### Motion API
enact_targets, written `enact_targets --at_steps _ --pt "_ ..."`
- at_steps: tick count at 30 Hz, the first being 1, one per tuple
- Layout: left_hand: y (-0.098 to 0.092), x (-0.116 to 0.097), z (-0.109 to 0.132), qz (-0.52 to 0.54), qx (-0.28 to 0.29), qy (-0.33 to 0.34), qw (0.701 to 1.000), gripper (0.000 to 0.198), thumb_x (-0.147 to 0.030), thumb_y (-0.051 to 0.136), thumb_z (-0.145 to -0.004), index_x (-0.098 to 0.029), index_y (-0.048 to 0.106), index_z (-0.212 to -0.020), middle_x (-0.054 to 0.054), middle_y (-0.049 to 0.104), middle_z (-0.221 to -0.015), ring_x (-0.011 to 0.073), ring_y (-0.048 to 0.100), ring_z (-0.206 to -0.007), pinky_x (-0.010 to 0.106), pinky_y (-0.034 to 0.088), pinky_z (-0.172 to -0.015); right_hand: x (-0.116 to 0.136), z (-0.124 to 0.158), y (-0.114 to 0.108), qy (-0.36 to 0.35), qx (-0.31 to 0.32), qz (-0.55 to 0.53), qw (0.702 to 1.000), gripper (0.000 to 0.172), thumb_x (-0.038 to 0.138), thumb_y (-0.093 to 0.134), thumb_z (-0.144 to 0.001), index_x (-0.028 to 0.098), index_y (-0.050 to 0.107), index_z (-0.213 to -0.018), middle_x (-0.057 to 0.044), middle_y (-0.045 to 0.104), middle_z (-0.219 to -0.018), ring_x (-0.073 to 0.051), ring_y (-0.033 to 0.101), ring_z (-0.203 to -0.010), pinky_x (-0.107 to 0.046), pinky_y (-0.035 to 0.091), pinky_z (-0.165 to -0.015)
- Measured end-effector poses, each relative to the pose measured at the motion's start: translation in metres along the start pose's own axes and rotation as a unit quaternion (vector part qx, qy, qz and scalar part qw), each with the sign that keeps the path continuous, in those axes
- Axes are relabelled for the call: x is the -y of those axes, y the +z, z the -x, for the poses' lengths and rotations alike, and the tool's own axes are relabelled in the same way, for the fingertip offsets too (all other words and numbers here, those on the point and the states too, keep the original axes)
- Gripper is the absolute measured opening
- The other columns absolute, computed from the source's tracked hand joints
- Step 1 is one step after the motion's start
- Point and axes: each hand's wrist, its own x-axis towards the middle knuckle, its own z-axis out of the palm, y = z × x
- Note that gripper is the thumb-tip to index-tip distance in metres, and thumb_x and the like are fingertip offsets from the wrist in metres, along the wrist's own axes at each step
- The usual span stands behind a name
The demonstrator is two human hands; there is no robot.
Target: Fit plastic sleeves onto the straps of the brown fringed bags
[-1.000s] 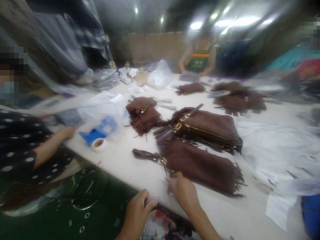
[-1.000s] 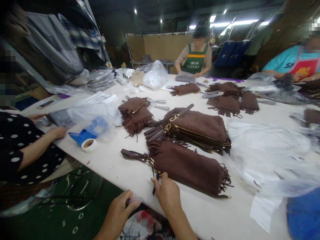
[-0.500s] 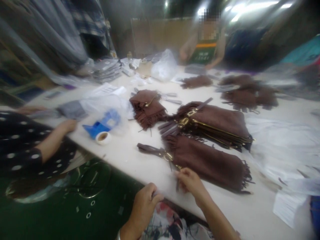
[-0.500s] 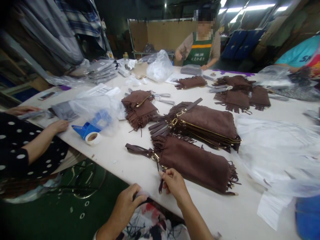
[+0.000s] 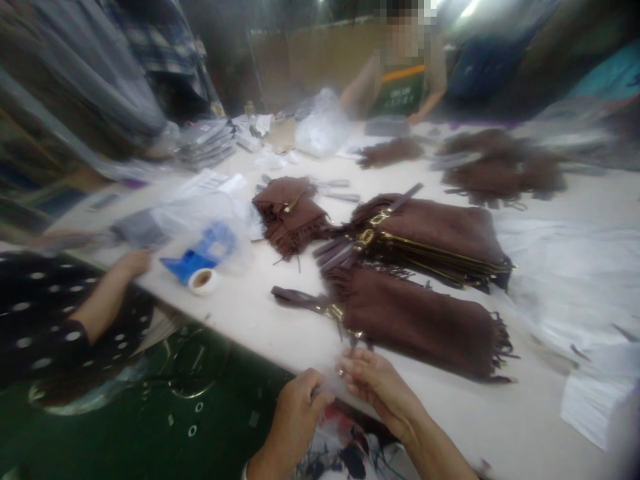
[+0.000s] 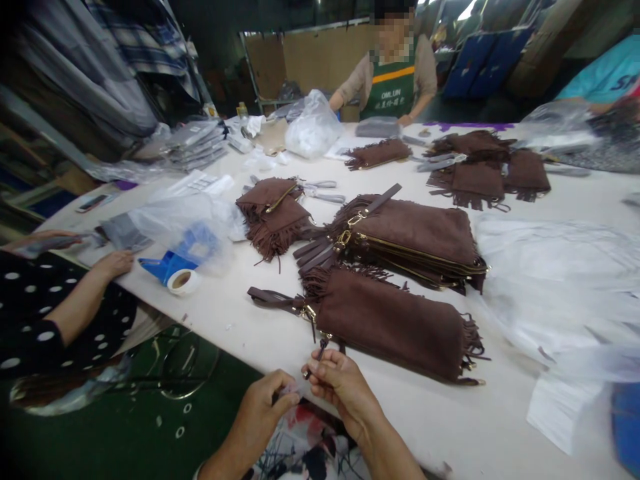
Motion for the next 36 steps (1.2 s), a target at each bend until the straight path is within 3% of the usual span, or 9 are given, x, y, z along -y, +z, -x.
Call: enact_targets --at_steps 5,10,16,22,36 --pt "0.002 -0.003 -0.003 -0.020 0.010 -0.005 1.000 0.010 -0.023 0.055 -0.079 -0.019 0.054 -0.071 -0.001 0.057 -0.072 0.0163 0.050 -0.070 0.026 0.030 -0.064 0.000 -0.002 0.000 -0.012 0.001 0.020 1.000 0.040 0.033 0.082 -0.065 0.016 0.059 -0.094 -0.003 0.071 -0.079 -0.004 0.054 -0.054 -0.010 0.033 -0.042" --pt "0.004 -0.007 -0.008 -0.052 0.024 -0.013 0.998 0.010 -0.024 0.055 -0.078 -0.019 0.054 -0.070 -0.001 0.057 -0.071 0.0164 0.050 -0.069 0.026 0.029 -0.063 -0.004 -0.007 -0.001 -0.023 -0.024 0.055 0.998 0.045 0.039 0.083 -0.061 0.016 0.059 -0.092 -0.003 0.071 -0.076 -0.002 0.044 -0.045 -0.012 0.020 -0.038" --pt "0.008 -0.012 -0.011 -0.066 0.025 -0.006 0.997 0.007 -0.020 0.053 -0.077 -0.019 0.053 -0.070 -0.002 0.056 -0.071 0.0156 0.049 -0.069 0.026 0.028 -0.063 -0.006 -0.009 -0.002 -0.034 -0.043 0.067 0.996 0.048 0.043 0.083 -0.058 0.017 0.058 -0.090 0.002 0.067 -0.066 -0.002 0.039 -0.041 -0.014 0.021 -0.040" --pt "0.011 -0.014 -0.011 -0.078 0.027 0.004 0.997 0.008 -0.020 0.052 -0.077 -0.020 0.052 -0.069 -0.002 0.055 -0.069 0.0151 0.048 -0.068 0.025 0.027 -0.061 -0.007 -0.010 -0.003 -0.054 -0.039 0.063 0.996 0.049 0.045 0.082 -0.057 0.016 0.056 -0.087 -0.002 0.070 -0.069 -0.001 0.035 -0.039 -0.015 0.020 -0.039" --pt "0.016 -0.019 -0.011 -0.085 0.013 0.002 0.996 0.012 -0.021 0.052 -0.078 -0.019 0.050 -0.067 -0.003 0.051 -0.066 0.0139 0.045 -0.065 0.025 0.026 -0.060 -0.008 -0.010 -0.009 -0.084 -0.039 0.075 0.993 0.044 0.046 0.080 -0.059 0.017 0.053 -0.080 0.000 0.068 -0.065 -0.003 0.032 -0.039 -0.017 0.018 -0.039"
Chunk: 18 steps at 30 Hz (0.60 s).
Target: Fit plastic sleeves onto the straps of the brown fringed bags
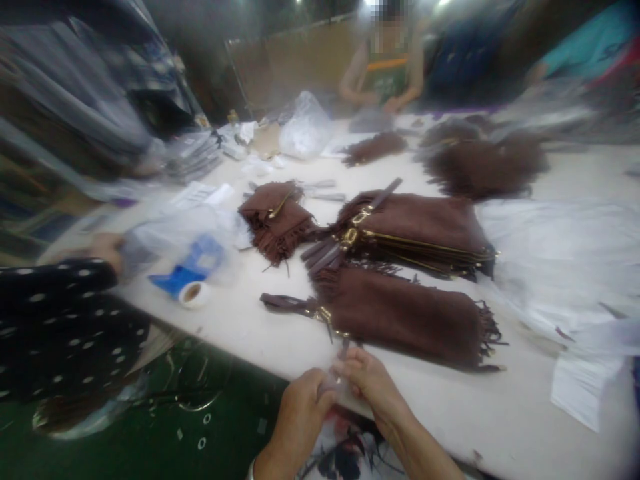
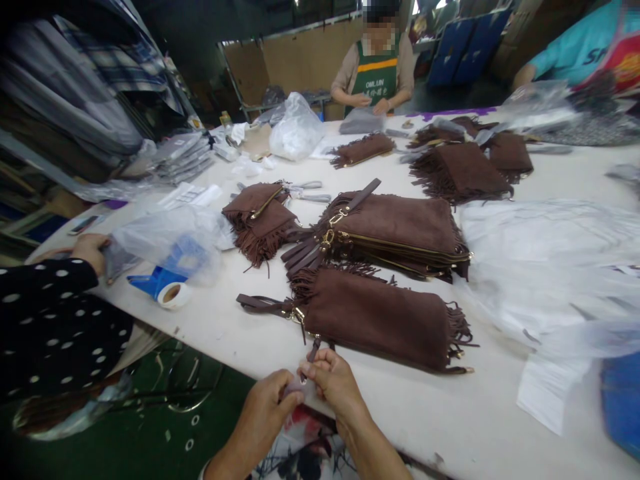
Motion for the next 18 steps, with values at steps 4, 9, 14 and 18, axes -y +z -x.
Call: enact_targets --at_steps 4,9,14,18 --pt "0.003 0.003 -0.004 0.099 0.015 -0.018 0.995 0.016 -0.027 0.055 -0.079 -0.018 0.054 -0.067 -0.004 0.051 -0.063 0.0127 0.044 -0.062 0.024 0.029 -0.058 0.004 0.003 0.000 -0.007 0.004 0.014 1.000 0.042 0.052 0.075 -0.065 0.017 0.053 -0.074 0.006 0.056 -0.050 -0.003 0.030 -0.037 -0.018 0.018 -0.039" --pt "0.013 0.011 -0.010 0.259 0.040 -0.062 0.963 0.026 -0.040 0.063 -0.075 -0.014 0.062 -0.074 -0.002 0.058 -0.066 0.0128 0.048 -0.061 0.023 0.034 -0.057 0.003 0.004 0.000 -0.004 0.011 0.015 1.000 0.042 0.056 0.071 -0.069 0.018 0.052 -0.069 0.011 0.039 -0.037 -0.004 0.026 -0.035 -0.020 0.017 -0.039" --pt "0.020 0.013 -0.014 0.368 0.069 -0.103 0.921 0.040 -0.050 0.070 -0.069 -0.012 0.066 -0.080 0.003 0.063 -0.068 0.0146 0.053 -0.060 0.026 0.039 -0.059 0.000 0.004 0.001 0.003 0.017 0.017 1.000 0.042 0.056 0.068 -0.071 0.020 0.048 -0.067 0.011 0.040 -0.036 -0.005 0.026 -0.034 -0.020 0.016 -0.039" --pt "0.021 0.005 -0.022 0.413 0.091 -0.109 0.900 0.041 -0.051 0.068 -0.072 -0.011 0.066 -0.077 0.007 0.066 -0.070 0.0166 0.057 -0.062 0.028 0.042 -0.063 0.000 0.003 -0.001 0.002 0.006 0.055 0.998 0.038 0.053 0.065 -0.074 0.021 0.047 -0.066 0.010 0.042 -0.036 -0.006 0.030 -0.034 -0.020 0.019 -0.039"
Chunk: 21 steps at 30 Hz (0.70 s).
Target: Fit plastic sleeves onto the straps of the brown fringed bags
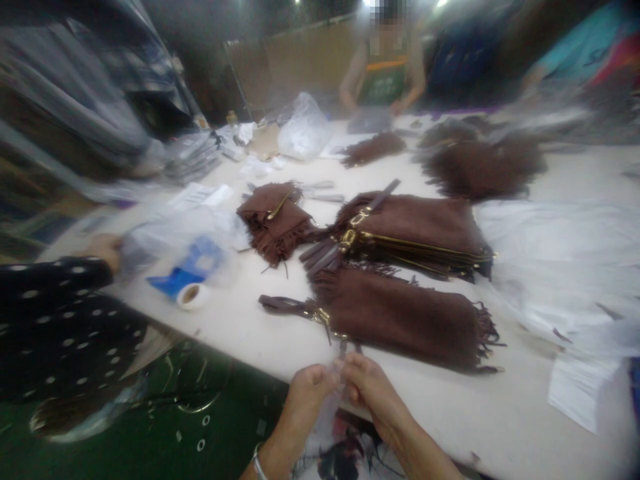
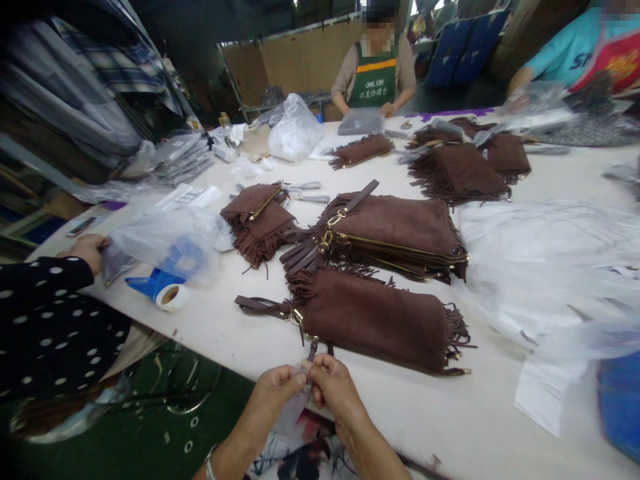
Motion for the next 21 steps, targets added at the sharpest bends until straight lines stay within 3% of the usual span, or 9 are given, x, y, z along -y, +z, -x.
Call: enact_targets --at_steps 4,8,11,16,19,21 --pt "0.010 -0.010 -0.008 0.011 -0.027 0.009 1.000 0.034 -0.046 0.069 -0.071 -0.013 0.060 -0.069 0.003 0.061 -0.061 0.0141 0.054 -0.057 0.026 0.039 -0.058 0.002 0.000 -0.010 -0.055 -0.034 0.098 0.993 0.034 0.052 0.058 -0.079 0.020 0.053 -0.071 0.007 0.049 -0.040 -0.009 0.041 -0.035 -0.021 0.030 -0.041" --pt "0.010 -0.015 -0.012 -0.037 -0.050 0.018 0.998 0.024 -0.036 0.067 -0.070 -0.015 0.056 -0.066 -0.002 0.056 -0.058 0.0106 0.047 -0.054 0.023 0.033 -0.053 0.007 0.003 -0.020 -0.119 -0.088 0.189 0.971 0.030 0.050 0.055 -0.083 0.021 0.062 -0.087 0.002 0.062 -0.060 -0.013 0.055 -0.046 -0.024 0.041 -0.046" --pt "-0.002 -0.014 -0.006 -0.102 -0.055 0.016 0.993 0.018 -0.031 0.062 -0.072 -0.015 0.057 -0.068 -0.002 0.056 -0.060 0.0112 0.047 -0.056 0.023 0.033 -0.054 0.009 0.008 -0.022 -0.130 -0.099 0.210 0.964 0.032 0.048 0.053 -0.085 0.022 0.062 -0.101 0.002 0.065 -0.065 -0.015 0.058 -0.048 -0.025 0.044 -0.049" --pt "-0.028 -0.005 0.009 -0.144 -0.043 0.009 0.989 0.017 -0.031 0.060 -0.075 -0.014 0.058 -0.070 0.000 0.058 -0.065 0.0127 0.051 -0.061 0.023 0.035 -0.056 0.001 0.016 -0.013 -0.132 -0.061 0.260 0.955 0.031 0.040 0.046 -0.090 0.025 0.062 -0.112 0.000 0.070 -0.072 -0.017 0.060 -0.050 -0.026 0.045 -0.051" --pt "-0.035 0.003 0.011 -0.154 -0.062 0.010 0.986 0.021 -0.034 0.061 -0.075 -0.014 0.059 -0.071 0.000 0.059 -0.065 0.0137 0.052 -0.062 0.023 0.035 -0.057 -0.007 0.017 -0.011 -0.158 -0.066 0.295 0.940 0.028 0.034 0.048 -0.089 0.027 0.065 -0.111 -0.003 0.073 -0.091 -0.022 0.068 -0.077 -0.029 0.048 -0.070" --pt "-0.034 0.007 0.009 -0.160 -0.084 0.010 0.984 0.022 -0.036 0.061 -0.075 -0.014 0.059 -0.070 0.000 0.059 -0.064 0.0139 0.052 -0.062 0.023 0.035 -0.057 -0.010 0.017 -0.011 -0.173 -0.063 0.316 0.931 0.029 0.030 0.049 -0.088 0.028 0.066 -0.111 -0.004 0.072 -0.106 -0.024 0.066 -0.096 -0.031 0.045 -0.084"
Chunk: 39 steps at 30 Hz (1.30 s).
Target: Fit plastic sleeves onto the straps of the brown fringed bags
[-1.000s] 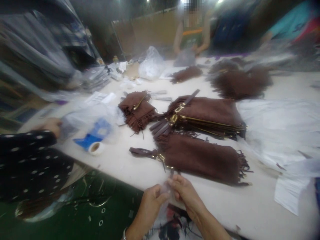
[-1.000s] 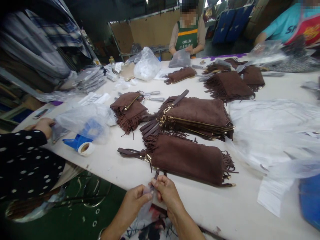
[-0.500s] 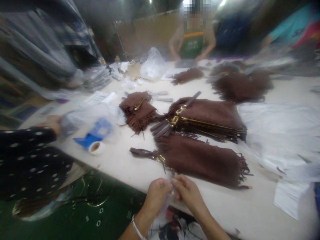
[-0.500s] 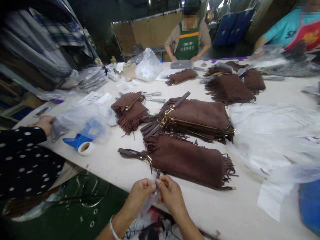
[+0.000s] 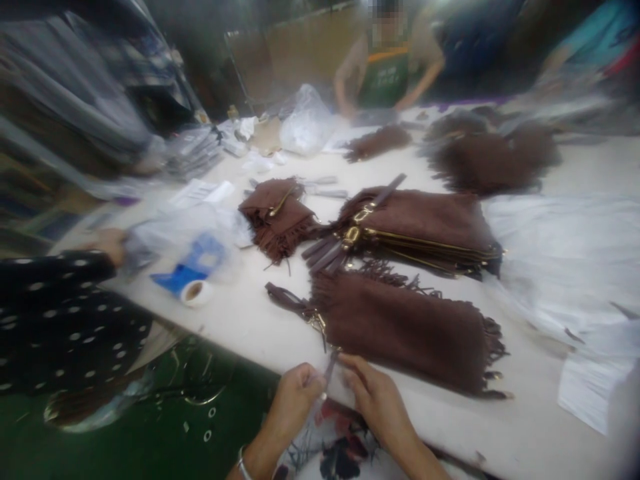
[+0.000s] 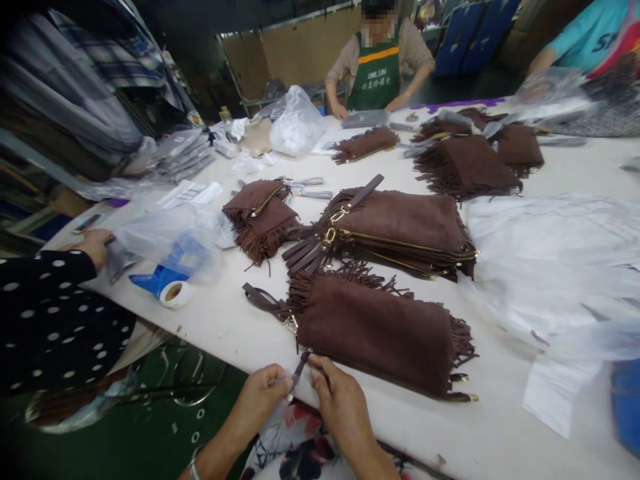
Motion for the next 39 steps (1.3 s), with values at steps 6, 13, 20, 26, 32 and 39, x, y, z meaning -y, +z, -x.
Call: enact_targets --at_steps 6,13,20,26,32,39 --pt "0.010 -0.010 -0.010 -0.044 -0.028 0.038 0.998 0.021 -0.035 0.057 -0.078 -0.015 0.059 -0.070 0.000 0.059 -0.066 0.0150 0.053 -0.065 0.024 0.036 -0.059 -0.002 -0.005 -0.004 0.019 0.031 0.032 0.999 0.036 0.030 0.044 -0.088 0.022 0.062 -0.118 -0.004 0.073 -0.079 -0.023 0.068 -0.078 -0.032 0.046 -0.075" --pt "0.013 -0.026 -0.016 -0.080 -0.033 0.055 0.995 0.031 -0.041 0.051 -0.083 -0.015 0.062 -0.070 -0.001 0.056 -0.062 0.0151 0.050 -0.062 0.024 0.034 -0.057 -0.008 -0.005 -0.001 0.052 0.062 -0.085 0.993 0.035 0.039 0.041 -0.089 0.018 0.059 -0.111 -0.001 0.069 -0.069 -0.013 0.054 -0.038 -0.025 0.042 -0.044" --pt "0.017 -0.037 -0.018 -0.149 -0.061 0.081 0.984 0.039 -0.045 0.044 -0.088 -0.018 0.059 -0.065 -0.001 0.054 -0.059 0.0155 0.049 -0.060 0.025 0.034 -0.057 -0.011 0.003 0.011 0.120 0.121 -0.223 0.960 0.043 0.047 0.044 -0.084 0.015 0.051 -0.113 -0.002 0.070 -0.068 -0.010 0.052 -0.033 -0.020 0.033 -0.033" --pt "0.023 -0.047 -0.018 -0.078 -0.042 0.104 0.991 0.032 -0.037 0.049 -0.086 -0.018 0.063 -0.108 0.007 0.068 -0.103 0.0211 0.060 -0.096 0.029 0.041 -0.086 -0.011 0.006 0.018 0.141 0.121 -0.275 0.943 0.054 0.050 0.049 -0.078 0.014 0.045 -0.118 -0.002 0.070 -0.067 -0.008 0.048 -0.031 -0.019 0.031 -0.032" --pt "0.025 -0.049 -0.023 0.048 0.011 0.024 0.999 0.023 -0.036 0.061 -0.076 -0.014 0.061 -0.084 0.000 0.059 -0.068 0.0135 0.052 -0.062 0.024 0.040 -0.062 -0.012 0.007 0.020 0.171 0.125 -0.299 0.930 0.049 0.058 0.049 -0.077 0.016 0.048 -0.102 -0.001 0.069 -0.061 -0.007 0.044 -0.028 -0.017 0.025 -0.029" --pt "0.035 -0.056 -0.015 0.101 0.031 0.007 0.994 0.026 -0.040 0.065 -0.075 -0.015 0.057 -0.078 -0.003 0.054 -0.066 0.0109 0.046 -0.060 0.022 0.035 -0.058 -0.010 0.013 0.011 0.180 0.109 -0.314 0.926 0.045 0.066 0.048 -0.075 0.021 0.045 -0.078 0.000 0.066 -0.051 -0.005 0.035 -0.023 -0.017 0.015 -0.028"
